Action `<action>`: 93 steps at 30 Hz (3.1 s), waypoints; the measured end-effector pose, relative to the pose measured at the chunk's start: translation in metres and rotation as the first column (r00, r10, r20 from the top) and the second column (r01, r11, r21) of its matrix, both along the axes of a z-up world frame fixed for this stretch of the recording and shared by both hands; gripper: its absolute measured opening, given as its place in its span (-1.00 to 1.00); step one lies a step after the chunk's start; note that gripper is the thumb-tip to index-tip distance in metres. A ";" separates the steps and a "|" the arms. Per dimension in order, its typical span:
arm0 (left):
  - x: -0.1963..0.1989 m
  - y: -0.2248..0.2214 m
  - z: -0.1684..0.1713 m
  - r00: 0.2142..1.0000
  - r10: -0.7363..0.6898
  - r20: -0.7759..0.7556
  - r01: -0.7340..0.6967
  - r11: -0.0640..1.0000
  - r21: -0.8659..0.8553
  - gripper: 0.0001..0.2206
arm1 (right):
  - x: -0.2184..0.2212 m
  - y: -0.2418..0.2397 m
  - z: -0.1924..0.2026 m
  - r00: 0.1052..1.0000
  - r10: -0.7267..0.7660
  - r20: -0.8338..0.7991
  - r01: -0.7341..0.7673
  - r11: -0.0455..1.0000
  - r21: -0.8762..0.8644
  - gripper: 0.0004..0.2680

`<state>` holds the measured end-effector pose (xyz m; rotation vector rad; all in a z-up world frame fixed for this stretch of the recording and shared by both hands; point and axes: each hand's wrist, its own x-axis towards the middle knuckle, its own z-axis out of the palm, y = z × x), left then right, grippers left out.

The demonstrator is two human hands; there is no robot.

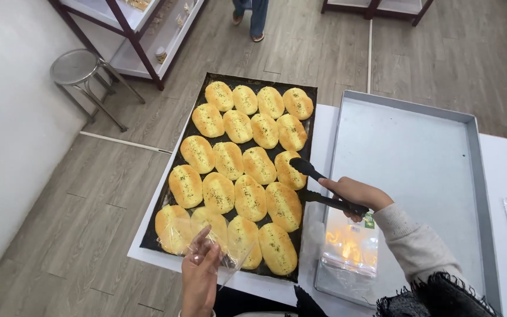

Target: Using tongs to pick up individual loaves of bread from a tray and placing them into plastic bags.

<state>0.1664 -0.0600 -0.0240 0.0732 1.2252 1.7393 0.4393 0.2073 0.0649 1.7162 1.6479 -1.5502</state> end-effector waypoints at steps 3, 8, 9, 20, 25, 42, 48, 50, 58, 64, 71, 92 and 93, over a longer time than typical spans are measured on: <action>0.001 0.004 0.000 1.000 0.020 0.015 -0.021 0.996 0.082 -0.47 | -0.010 0.002 0.004 0.999 0.050 0.021 -0.050 0.999 0.009 -0.42; -0.004 0.009 0.009 0.999 -0.033 0.004 0.032 0.989 0.142 -0.43 | -0.023 -0.010 0.008 0.999 -0.028 0.039 0.026 0.998 0.058 -0.45; -0.010 0.011 0.010 1.000 -0.030 0.003 0.030 0.988 0.149 -0.43 | -0.020 -0.016 0.004 0.999 -0.026 0.038 0.023 0.998 0.066 -0.45; -0.034 0.031 0.023 0.993 -0.083 -0.084 0.092 0.990 0.105 -0.47 | -0.012 -0.056 -0.017 0.954 -0.296 -0.056 0.301 0.944 0.137 -0.50; -0.029 0.035 0.018 0.992 -0.122 -0.029 0.125 0.984 0.127 -0.46 | -0.037 -0.042 -0.003 0.989 -0.107 0.105 0.090 0.983 0.157 -0.47; -0.038 0.037 0.017 0.991 -0.132 -0.015 0.132 0.987 0.091 -0.49 | -0.012 -0.086 -0.070 0.769 -0.550 -0.327 0.615 0.776 0.140 -0.54; -0.027 0.040 0.019 0.989 -0.146 0.006 0.145 0.985 0.095 -0.48 | -0.013 -0.065 -0.039 0.869 -0.446 -0.217 0.483 0.860 0.167 -0.54; -0.024 0.038 0.012 0.991 -0.132 -0.002 0.131 0.986 0.100 -0.50 | -0.010 -0.065 -0.032 0.847 -0.462 -0.261 0.506 0.852 0.135 -0.55; -0.013 0.040 0.013 0.996 -0.094 0.008 0.092 0.988 0.120 -0.49 | -0.005 -0.061 -0.041 0.868 -0.434 -0.243 0.476 0.866 0.154 -0.55; -0.005 0.044 0.019 0.996 -0.084 -0.017 0.085 0.987 0.137 -0.50 | -0.003 -0.054 -0.016 0.859 -0.443 -0.258 0.484 0.867 0.122 -0.52; 0.003 0.039 0.017 0.997 -0.069 -0.018 0.070 0.990 0.126 -0.48 | 0.003 -0.041 -0.001 0.874 -0.429 -0.226 0.460 0.882 0.103 -0.47; 0.023 0.033 0.010 0.998 -0.064 0.029 0.060 0.992 0.114 -0.52 | 0.013 0.008 -0.047 0.897 -0.319 -0.307 0.313 0.947 -0.068 -0.57; 0.022 0.033 0.008 0.998 -0.058 0.032 0.054 0.992 0.117 -0.52 | 0.022 0.012 -0.072 0.899 -0.313 -0.305 0.308 0.949 -0.066 -0.57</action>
